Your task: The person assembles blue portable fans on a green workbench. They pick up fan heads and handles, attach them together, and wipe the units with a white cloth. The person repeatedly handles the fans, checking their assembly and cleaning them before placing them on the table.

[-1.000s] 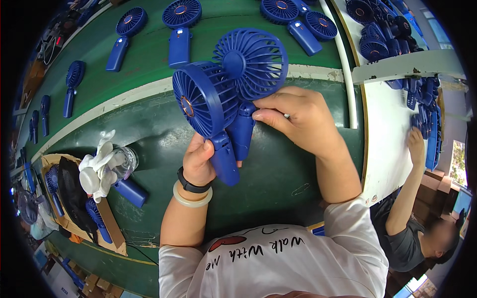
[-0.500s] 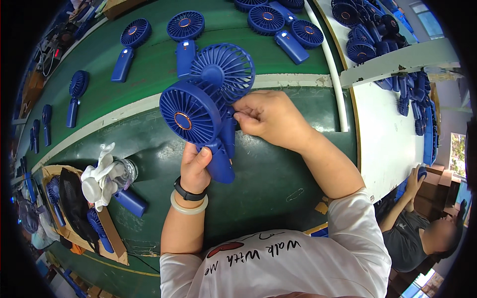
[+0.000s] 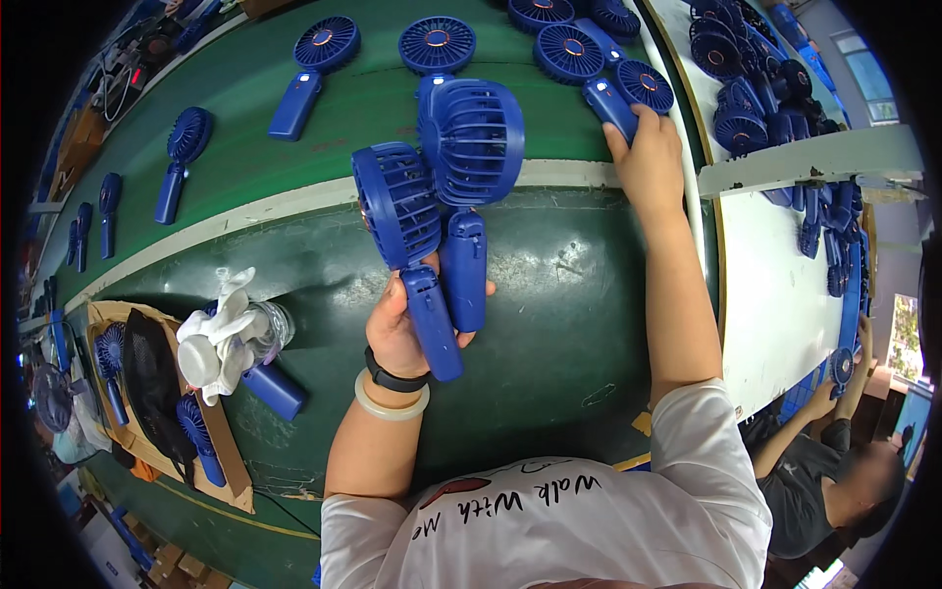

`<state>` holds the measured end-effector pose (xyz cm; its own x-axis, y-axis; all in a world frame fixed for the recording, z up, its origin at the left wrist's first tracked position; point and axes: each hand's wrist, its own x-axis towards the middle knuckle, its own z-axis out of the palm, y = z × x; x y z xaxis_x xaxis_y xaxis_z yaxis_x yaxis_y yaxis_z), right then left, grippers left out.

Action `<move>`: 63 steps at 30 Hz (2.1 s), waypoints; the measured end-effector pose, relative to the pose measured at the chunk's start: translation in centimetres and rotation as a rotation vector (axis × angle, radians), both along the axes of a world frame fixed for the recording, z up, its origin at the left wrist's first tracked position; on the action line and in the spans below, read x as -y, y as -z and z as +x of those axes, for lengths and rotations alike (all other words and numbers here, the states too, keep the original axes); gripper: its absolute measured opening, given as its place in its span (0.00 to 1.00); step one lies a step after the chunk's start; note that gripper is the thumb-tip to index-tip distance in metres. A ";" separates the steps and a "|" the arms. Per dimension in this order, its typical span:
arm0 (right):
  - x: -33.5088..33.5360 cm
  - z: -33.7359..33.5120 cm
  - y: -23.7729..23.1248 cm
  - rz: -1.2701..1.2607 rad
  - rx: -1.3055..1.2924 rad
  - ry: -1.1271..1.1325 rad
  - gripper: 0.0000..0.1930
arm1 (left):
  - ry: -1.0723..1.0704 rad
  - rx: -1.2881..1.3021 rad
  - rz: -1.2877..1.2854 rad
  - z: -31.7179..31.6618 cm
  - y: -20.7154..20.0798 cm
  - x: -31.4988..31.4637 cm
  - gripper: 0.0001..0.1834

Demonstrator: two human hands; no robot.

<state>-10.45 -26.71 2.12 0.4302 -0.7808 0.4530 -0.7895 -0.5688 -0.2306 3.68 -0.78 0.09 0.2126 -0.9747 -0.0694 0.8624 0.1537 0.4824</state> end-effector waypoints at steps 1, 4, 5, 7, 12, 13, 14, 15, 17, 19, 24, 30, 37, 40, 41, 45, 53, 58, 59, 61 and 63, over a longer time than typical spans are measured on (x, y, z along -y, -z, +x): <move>0.6 -0.2 0.8 0.079 -0.060 0.085 0.20 | 0.009 0.013 -0.012 0.1 0.1 0.0 0.39; 1.7 -0.5 2.3 0.119 -0.103 0.078 0.26 | 0.019 0.028 -0.037 0.1 0.3 0.1 0.39; 2.1 -0.7 2.6 0.099 -0.093 0.035 0.27 | 0.023 0.029 -0.045 0.0 0.3 0.2 0.39; 2.5 -1.1 2.4 0.200 0.001 -0.036 0.25 | 0.025 0.037 -0.047 0.1 0.6 0.1 0.39; -1.0 -5.8 -1.6 0.874 0.424 -0.123 0.23 | -0.024 0.024 -0.046 0.0 0.5 -0.1 0.39; -2.3 -7.7 -1.9 0.866 0.445 -0.172 0.23 | -0.032 0.014 -0.049 -0.1 0.5 -0.1 0.39; -3.4 -9.8 -2.2 0.858 0.464 -0.217 0.23 | -0.021 0.005 -0.052 -0.1 0.5 -0.1 0.39; -4.3 -12.2 -2.4 0.889 0.439 -0.256 0.24 | -0.012 -0.003 -0.055 -0.1 0.4 -0.1 0.39; -6.1 -16.1 -2.7 0.918 0.414 -0.305 0.24 | 0.040 -0.008 -0.063 0.1 0.2 0.1 0.39; -7.8 -18.9 -3.1 0.941 0.362 -0.291 0.23 | 0.050 -0.009 -0.065 0.0 0.2 0.0 0.39; -9.5 -20.4 -6.4 0.815 -0.132 -0.295 0.25 | 0.090 -0.006 -0.082 -0.1 0.3 0.0 0.39; -11.5 -8.2 -8.0 0.163 0.056 -0.702 0.15 | 0.183 0.035 -0.028 -0.4 -0.5 0.2 0.37; -10.8 -1.3 -6.9 0.221 0.003 -0.833 0.08 | 0.220 0.045 0.064 -0.3 -0.2 -0.2 0.36; -10.9 -0.9 -7.4 0.197 -0.081 -0.814 0.08 | 0.215 0.126 0.056 -0.1 -0.1 -0.1 0.36; -10.9 -0.8 -7.8 0.200 -0.121 -0.812 0.08 | 0.209 0.151 0.047 -0.2 -0.1 -0.1 0.37; -11.0 -0.5 -9.0 0.137 -0.314 -0.825 0.07 | 0.141 0.192 0.086 -0.7 -0.5 0.0 0.33; -9.5 0.5 -9.6 0.123 -0.637 -0.978 0.08 | 0.077 0.357 0.233 -1.6 -0.9 0.0 0.34; -9.4 1.0 -8.5 0.239 -0.499 -0.938 0.07 | 0.034 0.361 0.255 -1.4 -1.1 0.2 0.35; -9.5 0.9 -8.1 0.237 -0.466 -0.928 0.07 | 0.024 0.368 0.264 -1.4 -1.2 0.2 0.35; -9.7 0.6 -7.6 0.224 -0.411 -0.910 0.07 | 0.032 0.350 0.256 -1.4 -1.1 0.2 0.35; -10.0 0.2 -7.0 0.202 -0.366 -0.899 0.07 | 0.068 0.317 0.215 -1.2 -0.8 0.2 0.34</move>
